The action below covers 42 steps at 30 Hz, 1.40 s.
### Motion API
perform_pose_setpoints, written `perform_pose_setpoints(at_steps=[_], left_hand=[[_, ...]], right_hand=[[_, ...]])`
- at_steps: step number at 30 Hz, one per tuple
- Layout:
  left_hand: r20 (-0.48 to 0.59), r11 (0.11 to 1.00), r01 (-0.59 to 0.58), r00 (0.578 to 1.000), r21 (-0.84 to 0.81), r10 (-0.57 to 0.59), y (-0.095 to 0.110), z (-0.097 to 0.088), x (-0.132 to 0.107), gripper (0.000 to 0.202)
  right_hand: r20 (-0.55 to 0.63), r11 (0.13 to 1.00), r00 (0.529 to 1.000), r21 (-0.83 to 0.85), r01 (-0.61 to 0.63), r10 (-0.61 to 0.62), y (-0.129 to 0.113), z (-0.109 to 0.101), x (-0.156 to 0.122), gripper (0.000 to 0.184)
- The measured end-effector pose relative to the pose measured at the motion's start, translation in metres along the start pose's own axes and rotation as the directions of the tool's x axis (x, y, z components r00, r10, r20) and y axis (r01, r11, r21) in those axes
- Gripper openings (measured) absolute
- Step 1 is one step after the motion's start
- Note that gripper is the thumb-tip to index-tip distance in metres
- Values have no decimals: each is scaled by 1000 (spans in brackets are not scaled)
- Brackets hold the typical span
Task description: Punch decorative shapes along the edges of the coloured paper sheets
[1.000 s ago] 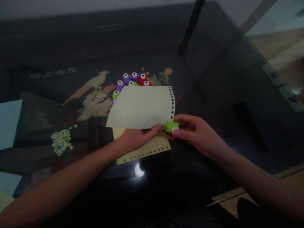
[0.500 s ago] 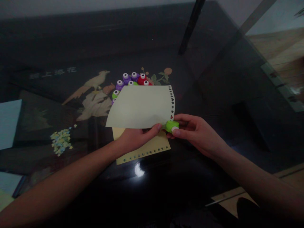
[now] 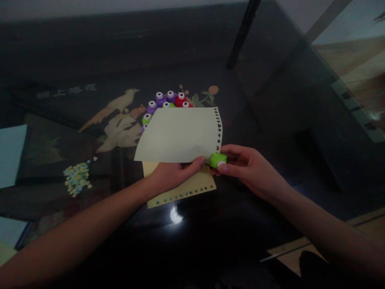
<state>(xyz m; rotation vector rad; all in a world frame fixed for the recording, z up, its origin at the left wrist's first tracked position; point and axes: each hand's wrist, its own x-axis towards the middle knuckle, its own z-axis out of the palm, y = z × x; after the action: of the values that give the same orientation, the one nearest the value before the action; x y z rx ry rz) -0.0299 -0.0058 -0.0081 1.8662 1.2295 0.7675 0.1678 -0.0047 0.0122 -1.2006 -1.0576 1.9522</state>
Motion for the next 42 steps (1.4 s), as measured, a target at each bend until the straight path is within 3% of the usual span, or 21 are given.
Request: perform_pose_setpoints(at_steps=[12,33,42], left_hand=[[4,1000,-4,1000,8,4,2,-1,1,17],[53,1000,-11,999,23,10,2,0,1,19],[7,999,-29,1000,14,29,2,0,1,16]], right_hand=[[-21,996,998,72,-55,57,-2,2,-1,28],[-15,997,999,70,-43,44,1,2,1,27],[-24,994,998,92,-52,54,-1,2,0,27]])
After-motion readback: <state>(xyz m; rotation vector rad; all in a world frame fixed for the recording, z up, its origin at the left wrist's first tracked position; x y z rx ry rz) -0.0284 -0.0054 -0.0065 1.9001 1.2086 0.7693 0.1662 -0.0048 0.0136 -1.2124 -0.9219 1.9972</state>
